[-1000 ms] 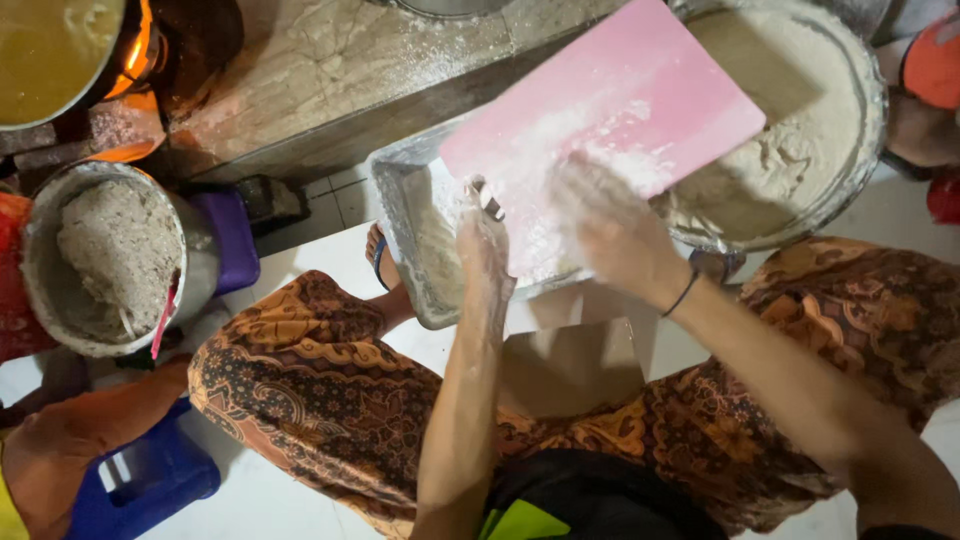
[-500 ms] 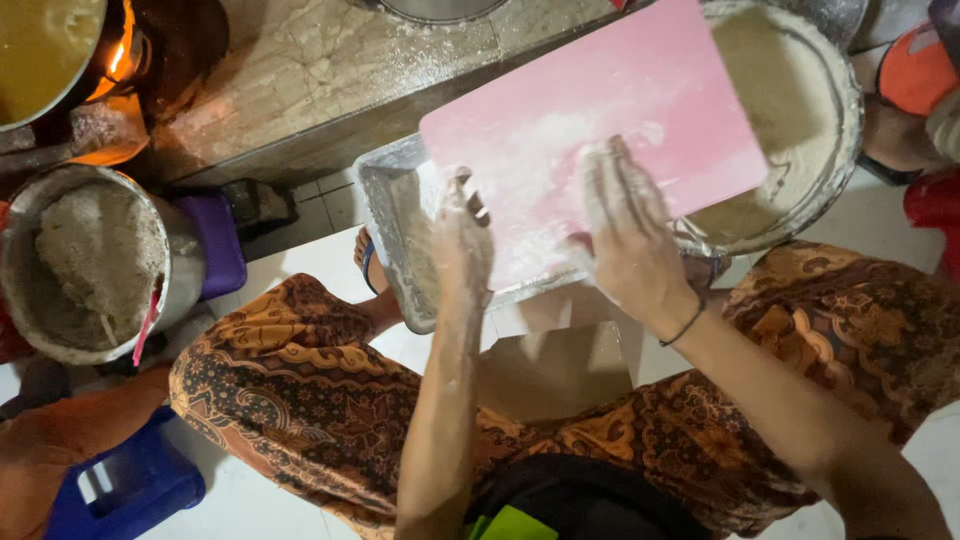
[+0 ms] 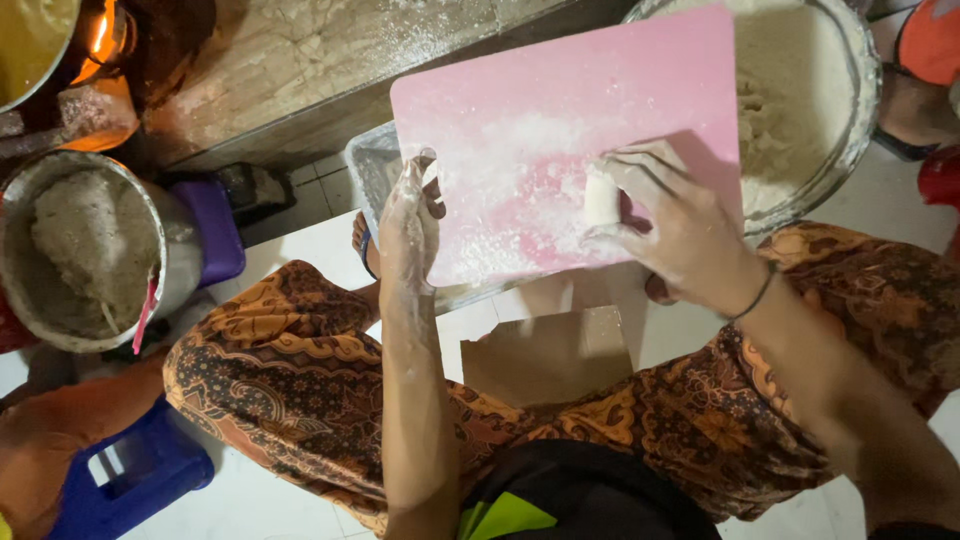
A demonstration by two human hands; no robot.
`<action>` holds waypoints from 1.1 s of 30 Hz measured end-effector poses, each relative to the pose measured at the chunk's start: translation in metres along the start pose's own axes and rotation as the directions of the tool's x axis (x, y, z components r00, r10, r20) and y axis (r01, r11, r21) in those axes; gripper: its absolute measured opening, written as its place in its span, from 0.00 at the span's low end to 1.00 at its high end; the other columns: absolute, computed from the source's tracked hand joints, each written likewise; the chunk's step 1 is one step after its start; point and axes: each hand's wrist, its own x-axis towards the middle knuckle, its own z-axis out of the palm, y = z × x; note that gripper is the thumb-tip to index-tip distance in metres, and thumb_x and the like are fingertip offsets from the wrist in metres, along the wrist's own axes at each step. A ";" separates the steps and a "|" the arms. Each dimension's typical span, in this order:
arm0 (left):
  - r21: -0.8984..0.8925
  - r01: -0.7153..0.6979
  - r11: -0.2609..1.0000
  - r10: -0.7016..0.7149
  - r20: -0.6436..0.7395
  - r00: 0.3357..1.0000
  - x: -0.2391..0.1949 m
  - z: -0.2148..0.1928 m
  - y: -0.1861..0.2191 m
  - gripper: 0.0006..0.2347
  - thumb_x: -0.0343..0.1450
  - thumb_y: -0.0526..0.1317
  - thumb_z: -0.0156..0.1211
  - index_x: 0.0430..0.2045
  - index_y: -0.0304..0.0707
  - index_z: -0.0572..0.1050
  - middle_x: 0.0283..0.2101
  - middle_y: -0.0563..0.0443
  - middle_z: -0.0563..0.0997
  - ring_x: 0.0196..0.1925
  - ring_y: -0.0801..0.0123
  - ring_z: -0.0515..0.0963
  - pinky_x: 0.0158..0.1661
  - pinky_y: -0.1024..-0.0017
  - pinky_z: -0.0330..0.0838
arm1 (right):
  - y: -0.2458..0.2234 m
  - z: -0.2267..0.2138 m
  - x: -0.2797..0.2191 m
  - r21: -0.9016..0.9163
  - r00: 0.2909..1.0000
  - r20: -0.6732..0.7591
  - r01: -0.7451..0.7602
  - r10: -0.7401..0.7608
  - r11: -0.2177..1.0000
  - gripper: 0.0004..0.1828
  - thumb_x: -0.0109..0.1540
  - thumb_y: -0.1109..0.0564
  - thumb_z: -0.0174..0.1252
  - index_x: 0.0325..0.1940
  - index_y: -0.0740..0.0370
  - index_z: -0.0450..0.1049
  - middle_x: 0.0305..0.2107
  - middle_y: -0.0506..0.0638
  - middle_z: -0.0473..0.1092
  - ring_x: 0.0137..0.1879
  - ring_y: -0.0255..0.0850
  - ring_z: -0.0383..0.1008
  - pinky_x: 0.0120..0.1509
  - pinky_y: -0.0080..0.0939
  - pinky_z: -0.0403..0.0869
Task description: The person kneads dough in a large metal bowl, then repeatedly scoops small portions, rolls them into balls, coats them in flour in a rectangular tray, and places them onto a pink cutting board. The process is repeated continuously.
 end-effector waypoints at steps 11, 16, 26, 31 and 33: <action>-0.467 -0.167 0.869 -0.178 -0.608 0.773 -0.046 0.109 -0.028 0.15 0.71 0.44 0.49 0.50 0.44 0.71 0.45 0.51 0.74 0.49 0.67 0.75 0.54 0.69 0.68 | 0.002 -0.022 0.012 -0.126 0.926 -0.314 -0.258 0.208 0.958 0.43 0.58 0.52 0.65 0.71 0.78 0.58 0.65 0.70 0.61 0.71 0.60 0.59 0.77 0.52 0.56; -0.207 -0.467 0.860 0.232 -0.655 0.719 0.069 0.085 -0.003 0.06 0.75 0.42 0.46 0.29 0.46 0.63 0.22 0.57 0.65 0.16 0.76 0.62 0.14 0.77 0.52 | 0.045 0.020 -0.018 -0.196 0.903 -0.238 -0.404 0.356 0.893 0.37 0.55 0.50 0.58 0.66 0.70 0.64 0.51 0.68 0.71 0.54 0.64 0.71 0.64 0.54 0.67; -0.101 -0.473 0.875 0.325 -0.602 0.729 0.141 0.119 0.104 0.03 0.76 0.30 0.41 0.36 0.40 0.60 0.31 0.49 0.73 0.16 0.79 0.61 0.13 0.82 0.55 | 0.110 0.103 -0.097 -0.371 0.726 0.116 -0.601 0.678 0.708 0.11 0.57 0.70 0.48 0.30 0.58 0.72 0.22 0.50 0.72 0.30 0.42 0.77 0.34 0.42 0.78; -0.161 -0.319 0.934 0.110 -0.719 0.686 0.079 0.074 0.017 0.06 0.67 0.31 0.44 0.29 0.47 0.64 0.30 0.58 0.69 0.30 0.70 0.68 0.32 0.74 0.61 | 0.161 0.164 -0.172 -0.766 0.638 0.354 -0.222 0.684 0.604 0.09 0.65 0.56 0.45 0.39 0.54 0.72 0.35 0.48 0.72 0.43 0.42 0.70 0.48 0.41 0.74; -0.258 -0.351 0.900 0.055 -0.733 0.678 0.073 0.039 -0.033 0.09 0.67 0.29 0.35 0.22 0.50 0.57 0.24 0.60 0.59 0.24 0.73 0.61 0.23 0.81 0.56 | 0.167 0.173 -0.171 -0.772 0.554 0.538 0.021 0.635 0.635 0.12 0.70 0.52 0.41 0.44 0.52 0.71 0.38 0.46 0.69 0.39 0.40 0.65 0.45 0.41 0.70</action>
